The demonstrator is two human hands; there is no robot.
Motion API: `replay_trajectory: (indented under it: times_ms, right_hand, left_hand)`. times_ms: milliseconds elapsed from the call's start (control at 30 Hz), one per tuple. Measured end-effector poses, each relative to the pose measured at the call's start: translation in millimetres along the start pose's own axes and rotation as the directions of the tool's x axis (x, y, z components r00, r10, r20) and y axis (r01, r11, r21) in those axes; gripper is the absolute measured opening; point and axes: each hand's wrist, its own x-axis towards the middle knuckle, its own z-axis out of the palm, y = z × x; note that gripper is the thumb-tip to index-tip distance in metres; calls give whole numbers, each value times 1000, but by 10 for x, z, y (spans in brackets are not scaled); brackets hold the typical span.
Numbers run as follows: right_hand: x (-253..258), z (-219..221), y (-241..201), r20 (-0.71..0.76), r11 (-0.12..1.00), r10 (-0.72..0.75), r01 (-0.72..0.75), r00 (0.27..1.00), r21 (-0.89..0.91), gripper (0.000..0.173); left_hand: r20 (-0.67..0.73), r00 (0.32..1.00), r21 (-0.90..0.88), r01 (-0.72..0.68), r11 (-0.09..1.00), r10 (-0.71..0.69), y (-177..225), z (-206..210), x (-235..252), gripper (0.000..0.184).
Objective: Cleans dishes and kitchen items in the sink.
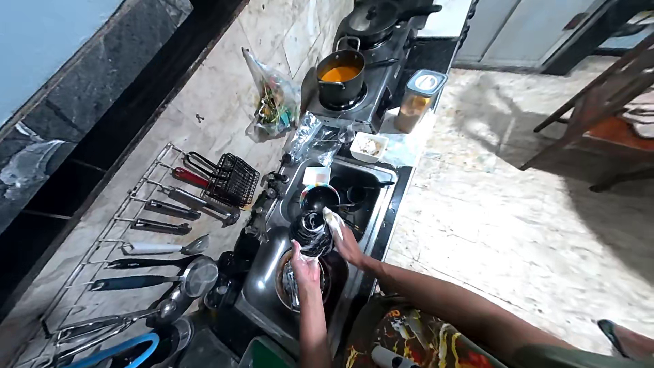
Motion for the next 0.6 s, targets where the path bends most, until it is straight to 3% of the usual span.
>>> replay_trajectory:
  times_ms: [67, 133, 233, 300, 333, 400, 500, 567, 600]
  right_hand:
    - [298, -91, -62, 64, 979, 100, -110, 993, 171, 50]
    - [530, -205, -74, 265, 969, 113, -165, 958, 183, 49]
    - [592, -260, -131, 534, 993, -102, 115, 839, 10, 42]
    - [578, -235, -161, 650, 922, -218, 372, 728, -107, 43]
    - [563, -218, -165, 665, 906, -226, 404, 712, -125, 43]
    - [599, -227, -155, 611, 964, -145, 250, 778, -90, 42]
    - [616, -198, 25, 438, 969, 98, -186, 894, 162, 42]
    - [473, -130, 129, 295, 908, 241, -322, 925, 268, 46]
    - [353, -85, 146, 198, 906, 275, -323, 941, 272, 48]
  left_hand:
    - [37, 999, 60, 10, 998, -12, 34, -64, -71, 40]
    - [53, 998, 156, 36, 987, -45, 46, -128, -125, 37]
    - [51, 995, 348, 62, 935, -84, 25, -160, -192, 35]
    - [63, 993, 431, 63, 900, -100, -57, -181, -224, 38]
    - [66, 992, 449, 66, 891, -107, -95, -208, -254, 40]
    - [64, 995, 426, 47, 904, -82, -151, -216, -269, 41]
    - [77, 997, 310, -29, 950, 5, -186, -235, -274, 39]
    - [66, 996, 200, -75, 977, 63, -209, -239, -245, 37]
    - [42, 996, 150, -82, 985, 77, -226, -216, -236, 37]
